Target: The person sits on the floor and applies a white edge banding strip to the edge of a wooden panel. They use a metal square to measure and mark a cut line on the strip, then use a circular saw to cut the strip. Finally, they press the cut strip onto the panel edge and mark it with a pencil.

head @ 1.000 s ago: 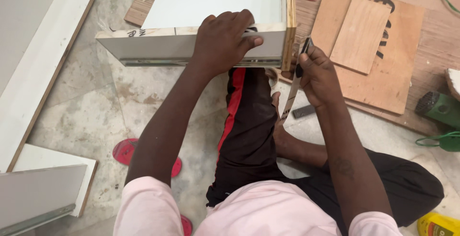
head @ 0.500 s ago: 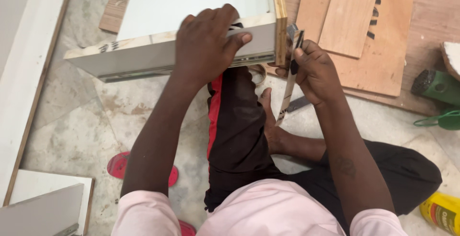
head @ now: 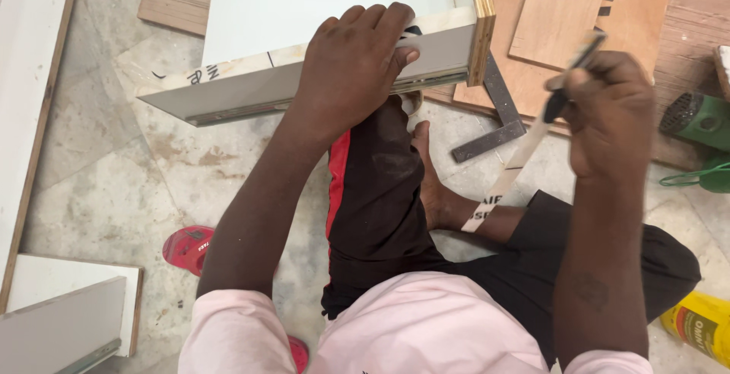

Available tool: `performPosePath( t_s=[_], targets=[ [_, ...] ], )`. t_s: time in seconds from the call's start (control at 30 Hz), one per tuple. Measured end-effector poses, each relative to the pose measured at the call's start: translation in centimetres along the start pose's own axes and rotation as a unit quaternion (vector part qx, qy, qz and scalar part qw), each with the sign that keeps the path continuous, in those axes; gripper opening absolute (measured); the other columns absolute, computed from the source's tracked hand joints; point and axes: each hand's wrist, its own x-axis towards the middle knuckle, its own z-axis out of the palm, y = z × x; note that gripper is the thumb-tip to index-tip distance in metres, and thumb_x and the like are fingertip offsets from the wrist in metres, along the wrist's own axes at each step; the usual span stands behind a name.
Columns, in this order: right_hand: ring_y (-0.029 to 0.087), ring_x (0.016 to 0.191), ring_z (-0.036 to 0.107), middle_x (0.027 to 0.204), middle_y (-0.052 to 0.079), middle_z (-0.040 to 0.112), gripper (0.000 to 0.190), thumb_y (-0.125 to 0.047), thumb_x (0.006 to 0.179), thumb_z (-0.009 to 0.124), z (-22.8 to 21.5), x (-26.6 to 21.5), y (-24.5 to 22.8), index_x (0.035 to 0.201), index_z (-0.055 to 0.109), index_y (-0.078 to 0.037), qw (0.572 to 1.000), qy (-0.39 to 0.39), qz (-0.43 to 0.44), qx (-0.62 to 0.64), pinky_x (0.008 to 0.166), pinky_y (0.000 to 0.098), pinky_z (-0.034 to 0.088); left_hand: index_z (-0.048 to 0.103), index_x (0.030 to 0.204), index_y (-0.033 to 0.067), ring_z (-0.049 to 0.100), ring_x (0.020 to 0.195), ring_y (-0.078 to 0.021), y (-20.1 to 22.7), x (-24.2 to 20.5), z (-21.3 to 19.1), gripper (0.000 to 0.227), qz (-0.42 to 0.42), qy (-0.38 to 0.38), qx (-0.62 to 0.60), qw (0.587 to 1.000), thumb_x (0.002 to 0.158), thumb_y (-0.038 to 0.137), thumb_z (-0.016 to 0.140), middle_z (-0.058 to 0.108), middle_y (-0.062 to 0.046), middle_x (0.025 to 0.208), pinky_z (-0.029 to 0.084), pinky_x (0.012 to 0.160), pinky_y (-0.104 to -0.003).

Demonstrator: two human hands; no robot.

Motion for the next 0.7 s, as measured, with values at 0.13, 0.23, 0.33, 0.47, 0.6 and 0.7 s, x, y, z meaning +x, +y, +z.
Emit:
performPosePath(
  t_s=[0.13,0.23,0.33,0.47,0.6,0.7],
  targets=[
    [0.019,0.093,0.073,0.102,0.012,0.071,0.010,0.001,0.115,0.070,-1.0,-0.9,-1.8,0.117,0.060,0.000,0.998,0.015,-0.046,-0.040,0.079,0.0282,0.059,0.059,0.124,0.0086,0.065,0.094,-0.0238,0.3,0.3,0.8,0.038,0.014,0.026,0.003,1.000,0.100,0.032,0.076,0.066,-0.004,0.102,0.048,0.079,-0.043],
    [0.016,0.087,0.070,0.105,0.010,0.071,0.010,-0.001,0.112,0.072,-0.1,-0.8,-1.0,0.114,0.062,0.000,0.995,0.011,-0.074,-0.066,0.078,0.0280,0.059,0.058,0.131,0.0087,0.065,0.099,-0.0235,0.8,1.1,1.0,0.045,0.022,0.045,0.008,0.999,0.098,0.034,0.077,0.065,-0.005,0.110,0.049,0.082,-0.044],
    [0.013,0.083,0.068,0.100,0.008,0.070,0.011,-0.004,0.112,0.074,1.9,-0.7,1.3,0.114,0.064,0.000,0.993,0.002,-0.085,-0.085,0.077,0.0258,0.058,0.057,0.135,0.0091,0.063,0.105,-0.0242,1.3,1.7,1.1,0.050,0.035,0.056,-0.012,0.998,0.097,0.033,0.078,0.062,-0.005,0.118,0.049,0.088,-0.044],
    [0.009,0.085,0.066,0.099,0.004,0.068,0.018,-0.006,0.108,0.078,4.7,-0.1,3.9,0.115,0.062,-0.003,0.994,0.004,-0.088,-0.071,0.077,0.0231,0.058,0.055,0.137,0.0095,0.062,0.117,-0.0263,1.6,3.1,1.8,0.045,0.077,0.082,-0.113,0.987,0.100,0.025,0.075,0.060,-0.005,0.129,0.052,0.097,-0.042],
    [0.008,0.087,0.066,0.099,0.003,0.068,0.019,-0.006,0.109,0.079,5.3,0.9,4.2,0.110,0.061,-0.002,0.992,-0.010,-0.105,-0.069,0.080,0.0225,0.057,0.058,0.130,0.0111,0.065,0.116,-0.0235,1.6,3.9,2.0,0.034,0.097,0.076,-0.172,0.977,0.102,0.020,0.075,0.061,-0.003,0.128,0.056,0.096,-0.038],
    [0.008,0.089,0.067,0.100,0.002,0.068,0.019,-0.006,0.111,0.080,5.1,1.2,3.6,0.111,0.062,-0.002,0.980,-0.019,-0.138,-0.140,0.080,0.0220,0.057,0.060,0.126,0.0115,0.065,0.108,-0.0224,2.0,3.9,2.4,0.028,0.090,0.098,-0.157,0.979,0.106,0.022,0.076,0.063,-0.003,0.118,0.056,0.090,-0.036]
  ],
)
